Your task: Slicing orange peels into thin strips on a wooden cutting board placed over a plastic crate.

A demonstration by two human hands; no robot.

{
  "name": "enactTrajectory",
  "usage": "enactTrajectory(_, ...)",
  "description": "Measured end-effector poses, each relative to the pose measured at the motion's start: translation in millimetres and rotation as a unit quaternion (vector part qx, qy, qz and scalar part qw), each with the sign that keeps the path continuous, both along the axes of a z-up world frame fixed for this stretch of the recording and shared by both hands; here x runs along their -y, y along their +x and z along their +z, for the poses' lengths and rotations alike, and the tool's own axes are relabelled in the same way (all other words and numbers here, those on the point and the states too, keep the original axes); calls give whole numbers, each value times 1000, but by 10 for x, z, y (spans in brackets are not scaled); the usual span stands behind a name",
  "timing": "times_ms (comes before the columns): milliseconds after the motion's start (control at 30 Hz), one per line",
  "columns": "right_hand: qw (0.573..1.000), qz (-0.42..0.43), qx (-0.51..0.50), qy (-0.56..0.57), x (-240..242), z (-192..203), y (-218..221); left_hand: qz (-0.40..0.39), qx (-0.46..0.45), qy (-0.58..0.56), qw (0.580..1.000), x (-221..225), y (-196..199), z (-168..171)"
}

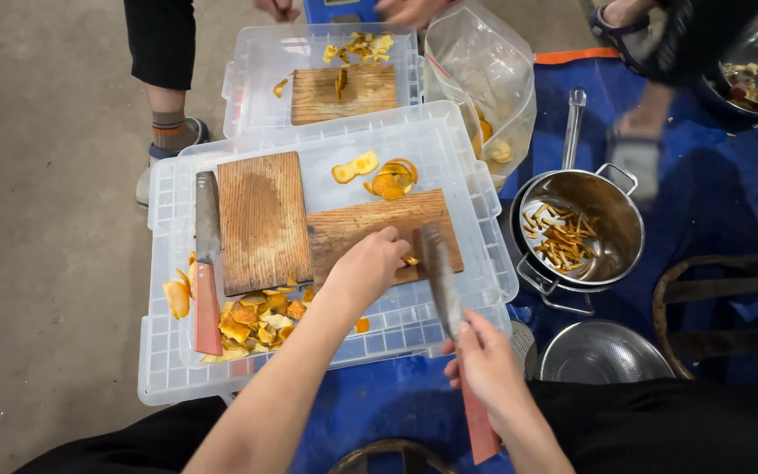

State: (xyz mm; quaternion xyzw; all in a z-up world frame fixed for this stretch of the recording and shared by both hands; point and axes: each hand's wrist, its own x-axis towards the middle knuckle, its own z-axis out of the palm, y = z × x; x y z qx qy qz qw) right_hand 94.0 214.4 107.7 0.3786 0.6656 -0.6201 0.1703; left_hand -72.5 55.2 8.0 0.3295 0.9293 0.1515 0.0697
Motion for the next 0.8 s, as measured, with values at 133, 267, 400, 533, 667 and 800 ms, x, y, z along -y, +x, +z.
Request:
enactTrajectory(133,996,-74,-44,4,-108,305,2,-75,-184,-111,974,27,50,-43)
enactTrajectory(267,993,-91,-68,-21,-141,294,21,-76,-209,-167,961,-41,33,-23)
enactTrajectory(400,979,-162,-105,-66,-171,190,16,-143,-251,-341,894,-191,40,410)
enactTrajectory(533,955,-251,-108,-111,-213,204,-23,142,-58,341,927,-588,-179,344)
enactTrajectory(667,934,-306,-127,-135,-240,-23,-21,169,-68,483,857,-1359,46,1393)
enactTrajectory(800,943,-295,-84,-128,-148,426,-129,38,-43,545,837,-2249,9,1544)
